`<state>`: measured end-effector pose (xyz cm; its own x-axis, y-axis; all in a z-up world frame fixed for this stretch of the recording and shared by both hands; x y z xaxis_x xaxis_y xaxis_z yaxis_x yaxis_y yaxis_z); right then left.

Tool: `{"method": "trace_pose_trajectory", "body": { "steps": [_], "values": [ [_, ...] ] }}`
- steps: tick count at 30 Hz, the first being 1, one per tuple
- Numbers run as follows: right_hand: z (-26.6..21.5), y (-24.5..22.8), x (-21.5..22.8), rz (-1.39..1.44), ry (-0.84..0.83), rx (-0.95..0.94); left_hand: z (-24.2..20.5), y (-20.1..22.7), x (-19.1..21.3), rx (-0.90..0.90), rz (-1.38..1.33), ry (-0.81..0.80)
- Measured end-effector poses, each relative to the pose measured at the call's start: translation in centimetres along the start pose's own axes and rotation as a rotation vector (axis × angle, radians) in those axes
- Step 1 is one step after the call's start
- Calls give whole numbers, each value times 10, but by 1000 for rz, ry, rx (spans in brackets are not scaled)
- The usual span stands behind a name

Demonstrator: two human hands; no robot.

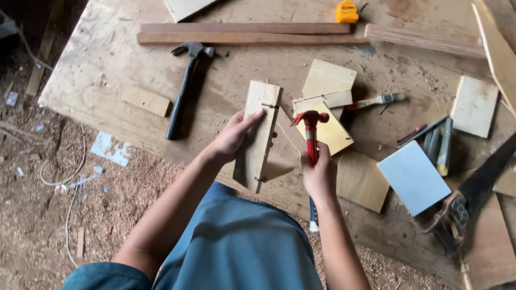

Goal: The person assembles a small wooden box by hand, using a hammer to drive nails into pre-drilled holes. They align and secure multiple wooden pieces, repeatedly adjusting the structure to ensure proper fit.

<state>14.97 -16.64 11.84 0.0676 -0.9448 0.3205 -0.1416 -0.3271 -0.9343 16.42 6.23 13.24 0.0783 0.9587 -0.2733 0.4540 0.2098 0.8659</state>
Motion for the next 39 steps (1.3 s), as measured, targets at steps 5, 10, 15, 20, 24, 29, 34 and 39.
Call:
{"method": "trace_pose_trajectory", "body": {
  "steps": [5,10,15,20,24,29,34,39],
  "values": [
    [17,0,-26,-72,-126,112,-16,-6,17,-81,-28,30],
    [22,19,-60,-200,-224,238,-36,-2,29,-68,12,31],
    [34,38,-96,-248,-386,297,-47,-5,38,-42,2,70],
    [40,39,-119,-251,-449,217,-50,-26,63,-3,50,167],
    [48,13,-127,-396,-420,300,-30,-25,83,15,34,162],
    [42,24,-125,-348,-447,97,-17,-28,92,3,36,67],
    [7,4,-134,188,-796,-227,5,-12,108,98,2,3],
    [-32,-90,-110,-6,-721,254,16,-15,126,209,-117,-68]
  ]
}}
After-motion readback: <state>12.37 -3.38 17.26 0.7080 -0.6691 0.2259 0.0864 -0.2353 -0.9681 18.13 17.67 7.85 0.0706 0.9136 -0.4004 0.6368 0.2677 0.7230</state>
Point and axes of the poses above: each hand's wrist, its own z-axis towards the middle knuckle, its own x-axis out of the back of the hand, y = z × x, the point moved 8 cm from there along z, towards the middle knuckle, and after that the axes turned 14 degrees about z, right-handed, at the moved point
